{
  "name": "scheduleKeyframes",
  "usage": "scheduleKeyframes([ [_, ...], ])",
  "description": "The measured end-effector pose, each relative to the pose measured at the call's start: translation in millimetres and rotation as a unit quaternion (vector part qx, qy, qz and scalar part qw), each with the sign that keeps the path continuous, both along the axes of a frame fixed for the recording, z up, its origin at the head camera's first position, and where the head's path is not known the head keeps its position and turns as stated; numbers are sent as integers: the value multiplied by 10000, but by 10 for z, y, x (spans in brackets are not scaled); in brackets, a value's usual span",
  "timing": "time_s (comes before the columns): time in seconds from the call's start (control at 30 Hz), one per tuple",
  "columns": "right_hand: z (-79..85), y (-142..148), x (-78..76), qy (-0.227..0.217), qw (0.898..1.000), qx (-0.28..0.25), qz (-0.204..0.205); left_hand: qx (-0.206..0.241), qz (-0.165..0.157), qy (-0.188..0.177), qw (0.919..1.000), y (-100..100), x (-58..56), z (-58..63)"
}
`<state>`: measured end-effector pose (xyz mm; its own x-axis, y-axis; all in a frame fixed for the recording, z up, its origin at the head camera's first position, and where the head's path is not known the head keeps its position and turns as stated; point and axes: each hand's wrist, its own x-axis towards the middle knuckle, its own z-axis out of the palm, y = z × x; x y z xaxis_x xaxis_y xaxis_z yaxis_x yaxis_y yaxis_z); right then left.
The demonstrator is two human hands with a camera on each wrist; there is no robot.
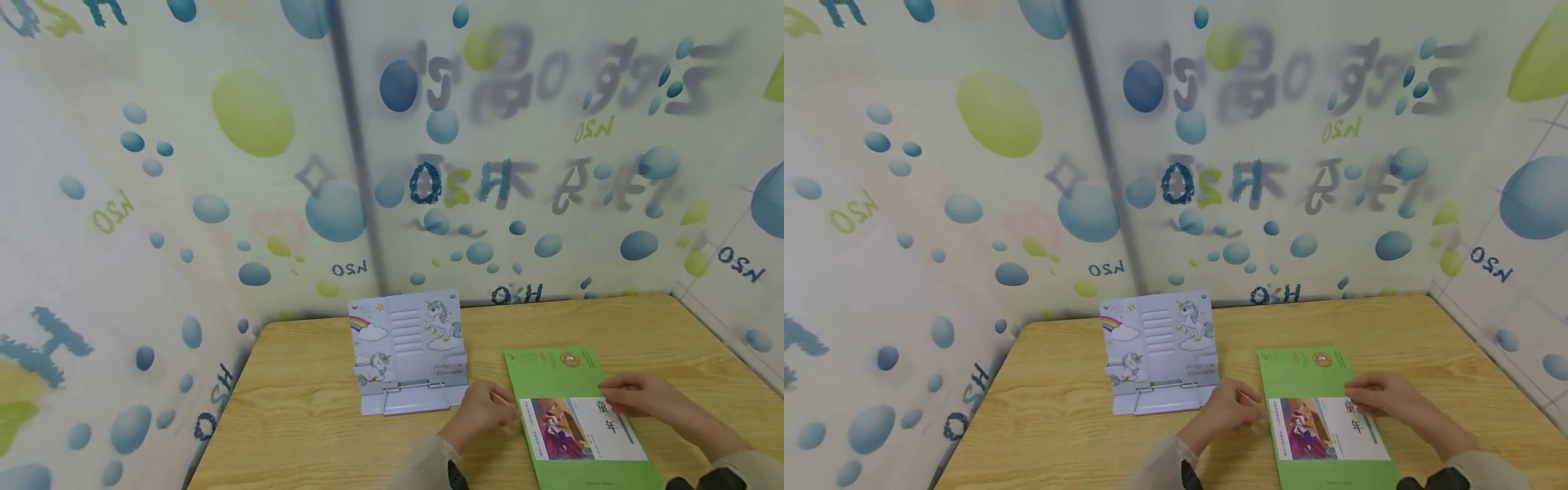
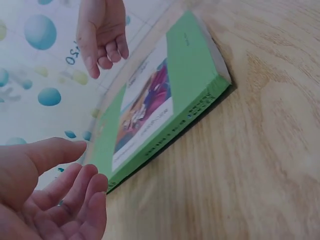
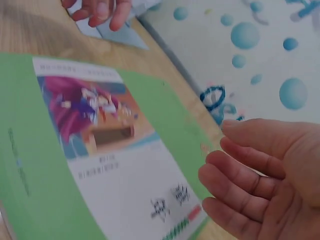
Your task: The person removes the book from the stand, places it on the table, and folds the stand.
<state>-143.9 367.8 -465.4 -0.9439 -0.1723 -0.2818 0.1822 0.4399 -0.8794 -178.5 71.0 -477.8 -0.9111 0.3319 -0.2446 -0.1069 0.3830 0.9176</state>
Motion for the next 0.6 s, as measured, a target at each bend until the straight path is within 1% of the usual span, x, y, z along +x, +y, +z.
scheduleKeyframes([
  [0.1, 75, -121, -52, 159, 9993, -87, 340, 56, -60, 37, 10000, -52, -6, 60],
  [0.2, 140, -256, -109, 278, 9980, -172, 549, 84, -135, 133, 9998, -117, -6, 120],
  [0.33, 201, -442, -190, 412, 9950, -366, 833, 153, -160, 223, 9995, -229, 0, 204],
  [0.43, 235, -571, -240, 441, 9933, -468, 964, 228, -142, 297, 9992, -318, 2, 260],
  [0.6, 278, -785, -333, 549, 9923, -312, 1065, 300, -125, 382, 9987, -494, -22, 338],
])
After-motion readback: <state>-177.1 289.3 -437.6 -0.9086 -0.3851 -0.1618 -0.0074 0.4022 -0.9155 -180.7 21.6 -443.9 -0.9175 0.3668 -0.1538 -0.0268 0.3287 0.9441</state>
